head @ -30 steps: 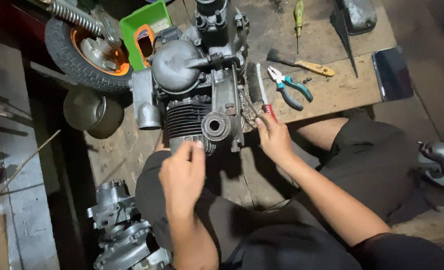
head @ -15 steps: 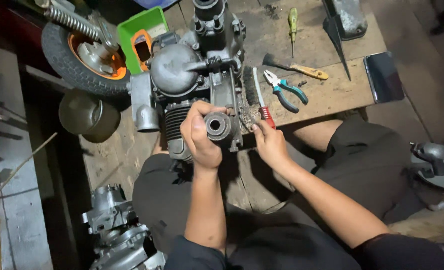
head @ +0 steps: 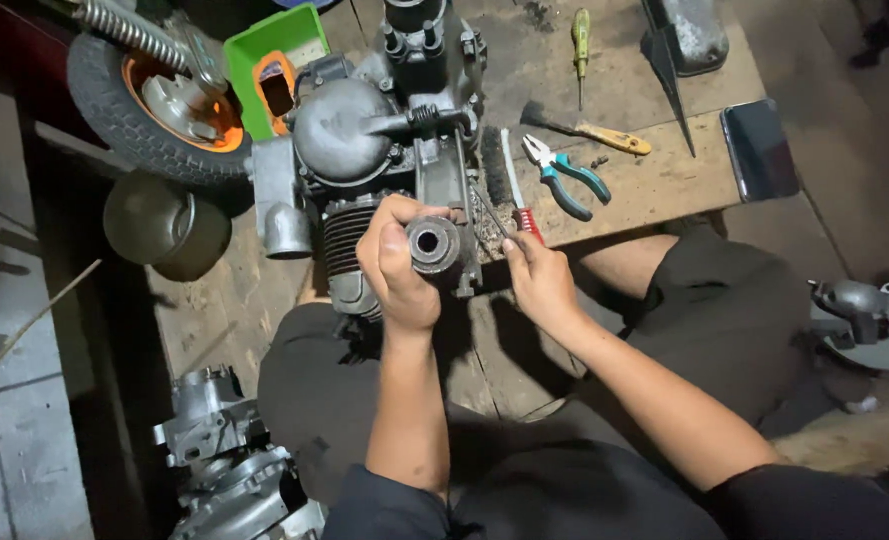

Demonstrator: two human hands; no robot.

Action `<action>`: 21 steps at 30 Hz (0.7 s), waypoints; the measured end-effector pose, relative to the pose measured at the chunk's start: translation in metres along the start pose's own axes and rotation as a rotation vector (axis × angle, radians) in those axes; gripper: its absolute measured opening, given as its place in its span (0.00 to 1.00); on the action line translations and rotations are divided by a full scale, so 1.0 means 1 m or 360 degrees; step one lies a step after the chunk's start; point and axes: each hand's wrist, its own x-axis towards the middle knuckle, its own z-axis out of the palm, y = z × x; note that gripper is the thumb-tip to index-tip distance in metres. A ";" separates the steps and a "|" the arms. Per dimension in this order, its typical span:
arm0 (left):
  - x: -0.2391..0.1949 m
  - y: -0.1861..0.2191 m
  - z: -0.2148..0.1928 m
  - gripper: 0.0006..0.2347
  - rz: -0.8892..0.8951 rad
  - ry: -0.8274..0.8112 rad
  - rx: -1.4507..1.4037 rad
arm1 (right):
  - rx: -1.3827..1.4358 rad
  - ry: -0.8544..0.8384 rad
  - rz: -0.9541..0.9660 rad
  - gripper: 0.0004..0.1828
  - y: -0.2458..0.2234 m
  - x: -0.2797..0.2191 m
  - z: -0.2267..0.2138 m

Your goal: Repairing and cleaning a motorcycle engine component using various hand tools

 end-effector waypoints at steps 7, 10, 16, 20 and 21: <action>-0.002 0.000 0.000 0.25 -0.0020 0.0024 -0.0015 | 0.0013 -0.0036 -0.0001 0.11 0.013 0.003 0.005; -0.001 0.002 0.000 0.25 -0.0004 -0.0014 -0.0016 | -0.0005 -0.0089 -0.0020 0.13 0.014 0.005 0.001; 0.001 0.001 -0.003 0.24 0.0000 -0.0028 0.0032 | 0.0023 -0.0155 -0.0019 0.13 0.011 0.012 -0.007; -0.001 -0.003 -0.005 0.25 -0.0008 -0.0048 0.0015 | 0.0040 -0.0178 0.0007 0.13 0.011 0.012 -0.006; 0.000 -0.003 -0.005 0.25 -0.0006 -0.0065 0.0006 | 0.0064 -0.0175 0.0008 0.13 0.011 0.012 -0.005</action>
